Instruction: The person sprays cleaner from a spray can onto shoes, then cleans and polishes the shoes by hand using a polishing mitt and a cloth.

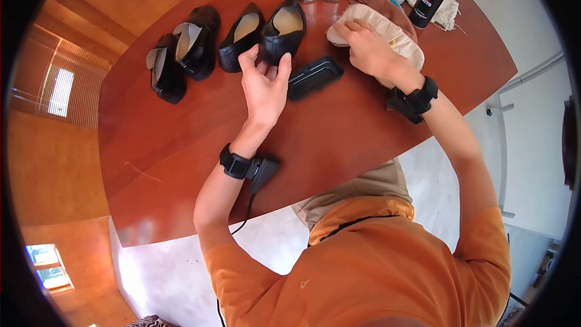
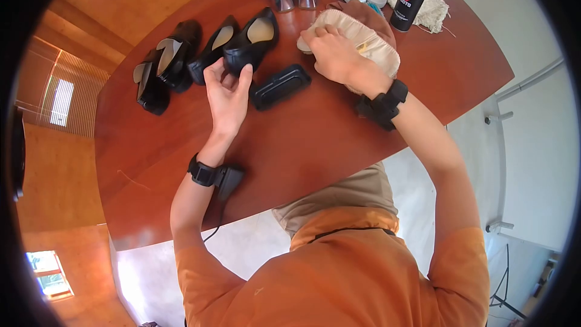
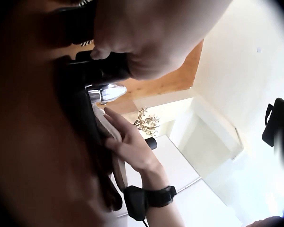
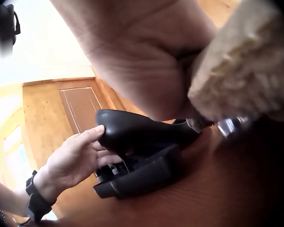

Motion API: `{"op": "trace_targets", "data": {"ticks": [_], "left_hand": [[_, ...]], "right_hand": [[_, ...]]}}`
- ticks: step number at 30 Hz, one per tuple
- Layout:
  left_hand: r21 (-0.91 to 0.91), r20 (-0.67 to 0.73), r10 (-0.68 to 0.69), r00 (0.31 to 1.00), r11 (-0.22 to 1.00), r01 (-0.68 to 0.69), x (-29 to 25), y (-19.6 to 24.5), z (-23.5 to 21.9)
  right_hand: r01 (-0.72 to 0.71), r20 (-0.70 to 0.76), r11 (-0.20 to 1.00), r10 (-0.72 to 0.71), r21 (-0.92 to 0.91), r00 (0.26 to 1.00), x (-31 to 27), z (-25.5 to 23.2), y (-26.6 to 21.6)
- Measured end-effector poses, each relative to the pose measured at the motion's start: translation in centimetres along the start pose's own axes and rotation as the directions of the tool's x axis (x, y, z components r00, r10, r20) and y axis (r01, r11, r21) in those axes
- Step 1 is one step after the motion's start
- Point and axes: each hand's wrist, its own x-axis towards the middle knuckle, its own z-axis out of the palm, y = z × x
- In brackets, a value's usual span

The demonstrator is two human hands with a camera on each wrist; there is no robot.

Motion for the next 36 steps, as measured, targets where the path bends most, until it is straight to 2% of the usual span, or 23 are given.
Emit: {"op": "trace_targets", "data": {"ticks": [2, 4, 5, 7, 8, 10, 12, 14, 15, 16, 18, 19, 20, 21, 22, 24, 25, 27, 28, 29, 31, 35, 36], "left_hand": [[0.033, 0.01, 0.001, 1.0, 0.999, -0.001, 0.5, -0.5, -0.4], [0.099, 0.059, 0.038, 0.998, 0.994, -0.044, 1.4, -1.2, -1.0], [0.036, 0.053, 0.042, 0.998, 0.998, -0.043, 1.7, -1.5, -1.2], [0.075, 0.056, 0.023, 0.998, 0.997, -0.028, 1.8, -0.9, -1.4], [0.113, 0.066, 0.011, 0.998, 0.993, -0.018, 1.8, -0.6, -1.5], [0.12, 0.077, -0.016, 0.997, 0.993, 0.007, 1.6, -1.1, -2.3], [0.311, 0.052, -0.13, 0.99, 0.944, 0.107, 0.7, -1.4, -2.8], [0.475, 0.172, -0.263, 0.949, 0.866, 0.154, -0.4, 0.8, -4.1], [0.495, 0.249, -0.264, 0.932, 0.862, 0.112, -0.6, 1.1, -4.9], [0.439, 0.305, -0.225, 0.926, 0.895, 0.073, -1.2, 1.9, -5.3], [0.397, 0.402, -0.258, 0.878, 0.914, 0.086, -3.4, 5.7, -5.2], [0.395, 0.411, -0.283, 0.867, 0.912, 0.11, -4.4, 6.8, -5.4], [0.369, 0.486, -0.304, 0.819, 0.921, 0.123, -5.3, 7.7, -5.7], [0.343, 0.558, -0.319, 0.766, 0.929, 0.137, -6.0, 8.2, -6.1], [0.306, 0.542, -0.301, 0.785, 0.94, 0.149, -6.5, 8.5, -6.4], [0.325, 0.502, -0.258, 0.826, 0.941, 0.097, -6.5, 9.4, -6.6], [0.303, 0.505, -0.211, 0.837, 0.951, 0.058, -6.3, 9.4, -6.6], [0.35, 0.535, -0.212, 0.818, 0.936, 0.014, -5.9, 10.4, -6.0], [0.4, 0.564, -0.214, 0.797, 0.916, -0.037, -5.6, 10.7, -5.7], [0.373, 0.593, -0.177, 0.785, 0.925, -0.073, -5.4, 10.5, -5.6], [0.367, 0.59, -0.175, 0.788, 0.928, -0.068, -5.2, 10.7, -5.0], [0.376, 0.563, -0.162, 0.81, 0.924, -0.076, -4.8, 10.7, -4.7], [0.378, 0.559, -0.149, 0.816, 0.921, -0.091, -4.6, 10.7, -4.7]], "right_hand": [[-0.005, 0.046, 1.0, 0.005, 0.0, 0.999, -0.7, -0.1, -0.4], [0.299, -0.071, 0.944, -0.311, -0.141, 0.948, -1.2, -0.3, -0.7], [0.302, -0.068, 0.943, -0.313, -0.138, 0.947, -1.5, -0.2, -1.1], [0.411, 0.037, 0.909, -0.414, 0.066, 0.909, -2.0, -0.1, -2.6], [0.409, 0.039, 0.91, -0.412, 0.075, 0.91, -1.9, 0.0, -3.1], [0.165, 0.258, 0.942, -0.244, 0.294, 0.935, -1.5, 0.0, -3.7], [0.167, 0.252, 0.928, -0.258, 0.332, 0.933, -2.5, -0.7, -4.1], [0.232, 0.188, 0.878, -0.334, 0.419, 0.924, -4.9, -2.4, -4.7], [0.206, 0.221, 0.876, -0.326, 0.437, 0.919, -6.3, -3.2, -4.9], [0.217, 0.187, 0.857, -0.335, 0.467, 0.923, -7.7, -4.1, -5.0], [0.205, 0.168, 0.838, -0.329, 0.506, 0.929, -10.5, -5.2, -5.1], [0.199, 0.198, 0.816, -0.355, 0.543, 0.914, -12.2, -5.8, -4.9], [0.191, 0.227, 0.793, -0.381, 0.578, 0.896, -13.9, -6.1, -4.7], [0.133, 0.295, 0.714, -0.441, 0.687, 0.848, -15.6, -5.9, -4.4], [0.011, 0.411, 0.679, -0.457, 0.734, 0.789, -17.5, -5.1, -4.4], [-0.016, 0.523, 0.747, -0.449, 0.664, 0.725, -20.9, -2.3, -4.4], [-0.016, 0.527, 0.75, -0.449, 0.661, 0.722, -22.2, -0.5, -4.5], [0.112, 0.323, 0.884, -0.28, 0.454, 0.904, -23.8, 2.9, -4.8], [0.12, 0.318, 0.885, -0.284, 0.45, 0.905, -23.4, 3.6, -4.9], [0.168, 0.302, 0.92, -0.283, 0.355, 0.91, -22.7, 4.3, -4.9], [0.298, 0.247, 0.935, -0.341, 0.194, 0.907, -22.5, 5.6, -5.3], [0.276, 0.202, 0.925, -0.332, 0.261, 0.921, -22.5, 5.8, -6.1], [0.213, 0.182, 0.947, -0.26, 0.241, 0.949, -22.3, 5.5, -6.1]]}}
